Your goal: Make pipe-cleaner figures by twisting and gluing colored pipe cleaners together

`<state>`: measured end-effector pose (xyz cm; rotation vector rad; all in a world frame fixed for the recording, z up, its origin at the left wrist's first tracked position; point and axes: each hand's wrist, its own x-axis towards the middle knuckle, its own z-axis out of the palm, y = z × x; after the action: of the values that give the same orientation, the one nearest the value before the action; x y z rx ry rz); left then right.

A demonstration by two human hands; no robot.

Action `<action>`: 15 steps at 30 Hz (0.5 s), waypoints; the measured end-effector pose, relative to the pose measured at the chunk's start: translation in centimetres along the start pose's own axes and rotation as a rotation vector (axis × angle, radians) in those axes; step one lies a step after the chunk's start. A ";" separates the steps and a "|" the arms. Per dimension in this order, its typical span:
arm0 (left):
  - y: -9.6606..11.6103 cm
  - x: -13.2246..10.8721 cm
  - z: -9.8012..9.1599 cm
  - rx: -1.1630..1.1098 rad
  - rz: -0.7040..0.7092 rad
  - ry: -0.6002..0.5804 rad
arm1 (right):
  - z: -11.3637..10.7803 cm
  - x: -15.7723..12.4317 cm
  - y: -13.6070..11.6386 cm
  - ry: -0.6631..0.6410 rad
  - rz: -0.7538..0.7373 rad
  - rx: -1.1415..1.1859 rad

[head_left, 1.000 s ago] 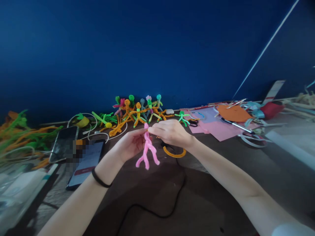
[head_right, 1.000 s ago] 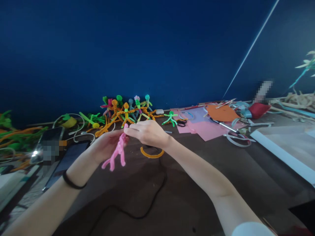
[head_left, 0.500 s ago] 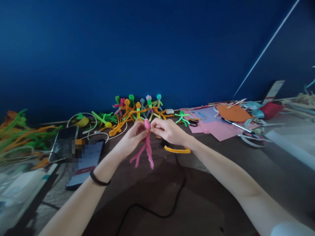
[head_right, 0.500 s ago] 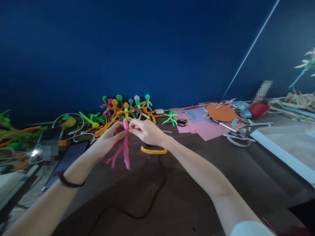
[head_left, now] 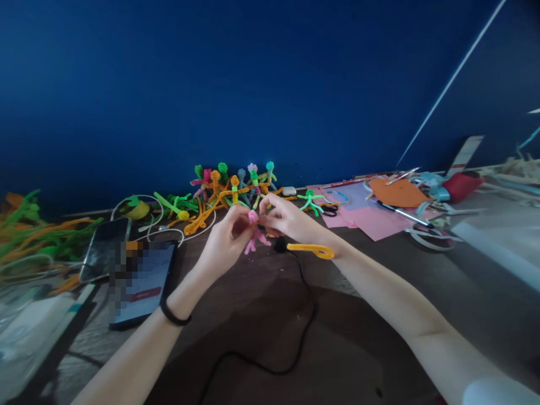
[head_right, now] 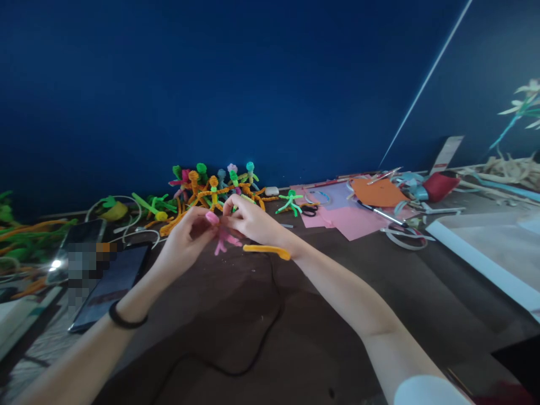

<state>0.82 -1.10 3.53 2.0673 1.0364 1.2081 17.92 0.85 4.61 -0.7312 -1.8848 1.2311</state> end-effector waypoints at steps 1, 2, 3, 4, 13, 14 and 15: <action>0.1 0.0 0.1 -0.086 -0.057 -0.010 | 0.0 0.0 0.0 0.026 -0.019 -0.069; 0.2 0.0 0.2 -0.167 -0.107 -0.013 | 0.0 -0.1 0.0 0.049 -0.043 -0.143; 0.4 0.0 0.3 -0.243 -0.153 -0.012 | 0.0 -0.1 0.0 0.071 -0.074 -0.226; 0.5 0.1 0.3 -0.315 -0.199 -0.008 | 0.0 -0.1 0.0 0.091 -0.111 -0.316; 0.1 0.8 -0.6 -0.823 -0.821 -0.198 | 0.0 -0.3 0.6 0.106 -0.521 -1.089; 0.2 0.8 -0.6 -0.857 -0.843 -0.210 | 0.0 -0.3 0.7 0.103 -0.558 -1.129; 0.3 0.8 -0.6 -0.900 -0.849 -0.208 | 0.0 -0.3 0.7 0.106 -0.586 -1.162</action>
<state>0.65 -0.55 4.43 0.8726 0.8745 0.7522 18.11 0.85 3.85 -0.6702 -2.3882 -0.3510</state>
